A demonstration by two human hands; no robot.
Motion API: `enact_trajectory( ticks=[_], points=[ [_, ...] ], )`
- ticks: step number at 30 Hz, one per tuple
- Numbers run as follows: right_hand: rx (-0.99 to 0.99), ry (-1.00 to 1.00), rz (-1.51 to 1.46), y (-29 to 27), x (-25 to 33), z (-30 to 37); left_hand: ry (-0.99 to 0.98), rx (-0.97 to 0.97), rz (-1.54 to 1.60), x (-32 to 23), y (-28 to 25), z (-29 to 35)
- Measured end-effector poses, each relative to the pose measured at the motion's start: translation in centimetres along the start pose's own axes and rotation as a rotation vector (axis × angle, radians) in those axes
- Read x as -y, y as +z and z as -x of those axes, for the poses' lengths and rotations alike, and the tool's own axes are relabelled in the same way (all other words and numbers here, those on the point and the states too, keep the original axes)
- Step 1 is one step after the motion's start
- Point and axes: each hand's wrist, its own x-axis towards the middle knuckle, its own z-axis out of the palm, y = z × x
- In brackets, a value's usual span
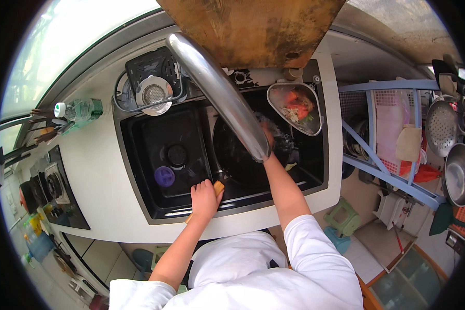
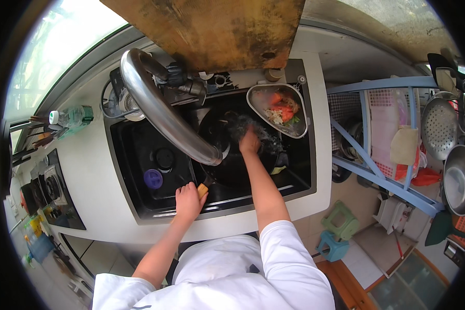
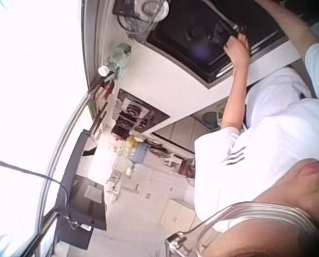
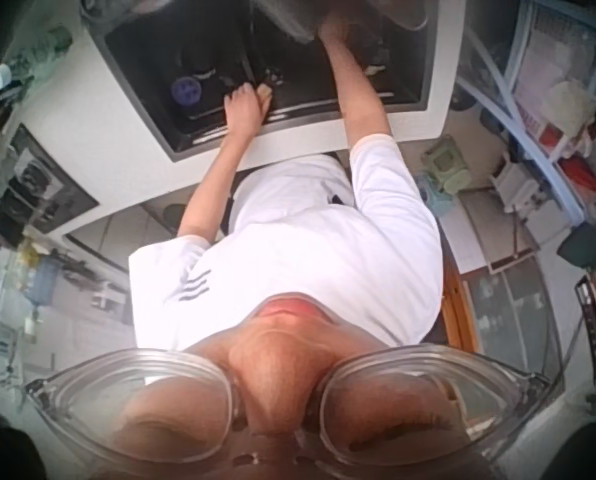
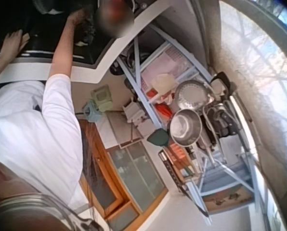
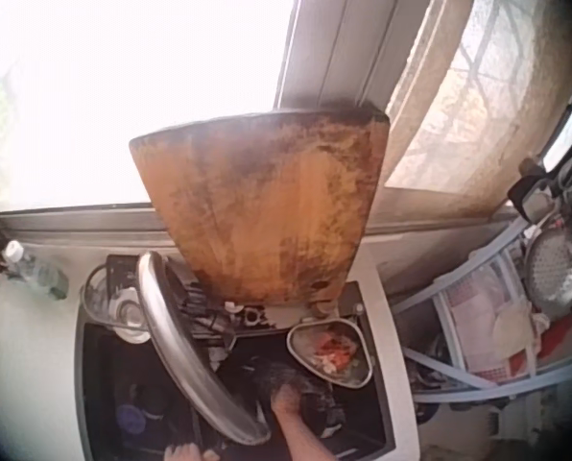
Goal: The person adjusts the stove, wipes the countertop with a cloth, and then washes a frying pan in the sink using a sponge and running water. The person scrubs the pan thoroughly and rinses it under the tap.
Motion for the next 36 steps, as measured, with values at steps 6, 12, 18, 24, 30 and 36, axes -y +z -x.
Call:
enact_trajectory(
  ticks=[6,12,18,24,30,36],
  points=[
    [0.154,-0.521,0.006,-2.3,8.1,7.1,-0.025,0.006,0.018,0.1,0.2,0.1],
    [0.151,-0.653,0.222,-1.7,8.3,10.5,-0.03,0.03,-0.021,-0.3,-0.1,-0.4],
    [0.233,-0.358,0.47,-2.1,6.6,5.9,-0.045,0.058,-0.03,-0.5,-0.1,-0.4],
    [0.185,-0.171,0.474,-1.6,7.5,3.0,-0.024,-0.015,-0.017,-0.4,0.3,-0.3],
    [0.151,-0.469,0.435,-0.3,7.3,6.2,-0.026,-0.009,-0.02,-0.4,0.4,-0.2],
    [0.342,-0.512,0.457,-0.8,7.9,8.2,-0.023,0.019,-0.024,-0.6,0.1,-0.5]
  ],
)
